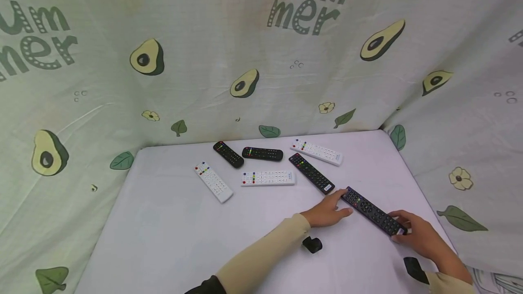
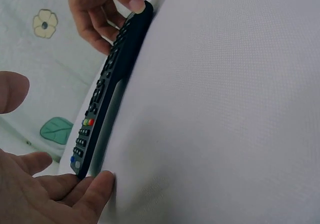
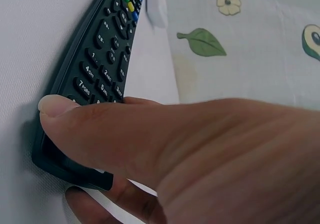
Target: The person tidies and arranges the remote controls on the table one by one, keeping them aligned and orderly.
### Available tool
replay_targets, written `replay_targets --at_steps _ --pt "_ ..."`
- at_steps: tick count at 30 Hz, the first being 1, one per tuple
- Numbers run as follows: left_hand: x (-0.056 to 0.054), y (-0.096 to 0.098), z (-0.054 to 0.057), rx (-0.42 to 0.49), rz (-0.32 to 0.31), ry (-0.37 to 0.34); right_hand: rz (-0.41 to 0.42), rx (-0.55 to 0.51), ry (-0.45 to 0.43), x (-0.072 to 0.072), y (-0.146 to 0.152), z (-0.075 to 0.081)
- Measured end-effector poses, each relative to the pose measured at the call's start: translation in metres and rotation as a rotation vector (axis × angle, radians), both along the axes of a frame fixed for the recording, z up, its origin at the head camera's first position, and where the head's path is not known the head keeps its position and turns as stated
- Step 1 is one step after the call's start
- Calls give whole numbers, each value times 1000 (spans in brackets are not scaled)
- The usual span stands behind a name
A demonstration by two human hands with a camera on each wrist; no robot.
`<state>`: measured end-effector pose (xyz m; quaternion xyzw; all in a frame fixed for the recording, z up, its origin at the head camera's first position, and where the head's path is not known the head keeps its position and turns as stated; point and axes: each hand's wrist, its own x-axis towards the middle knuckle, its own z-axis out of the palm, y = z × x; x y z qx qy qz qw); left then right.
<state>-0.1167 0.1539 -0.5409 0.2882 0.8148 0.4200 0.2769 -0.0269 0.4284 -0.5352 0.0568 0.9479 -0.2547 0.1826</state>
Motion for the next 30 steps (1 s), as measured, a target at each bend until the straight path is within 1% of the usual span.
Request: replay_targets --at_steps 3,6,8,12,16,19,22,25,30 --pt "1 1 -1 -2 28 -7 9 -6 -5 1 0 -1" --pt "2 1 -4 35 53 -26 18 -5 -7 2 1 -3" --pt "2 1 -6 81 70 -52 23 0 -5 2 2 -4" --pt "3 1 -9 167 113 -135 23 0 -17 2 4 -6" --pt "4 0 -8 189 167 -184 27 -36 -20 2 5 -7" --pt "5 -3 -5 196 198 -188 32 -77 -19 2 3 -7" --pt "5 -7 -2 211 226 -171 38 -110 -18 2 1 -6" --pt "2 -12 0 242 239 -152 48 -135 -5 2 -3 -2" --pt "-6 -23 1 308 239 -149 69 -177 20 -1 -11 7"
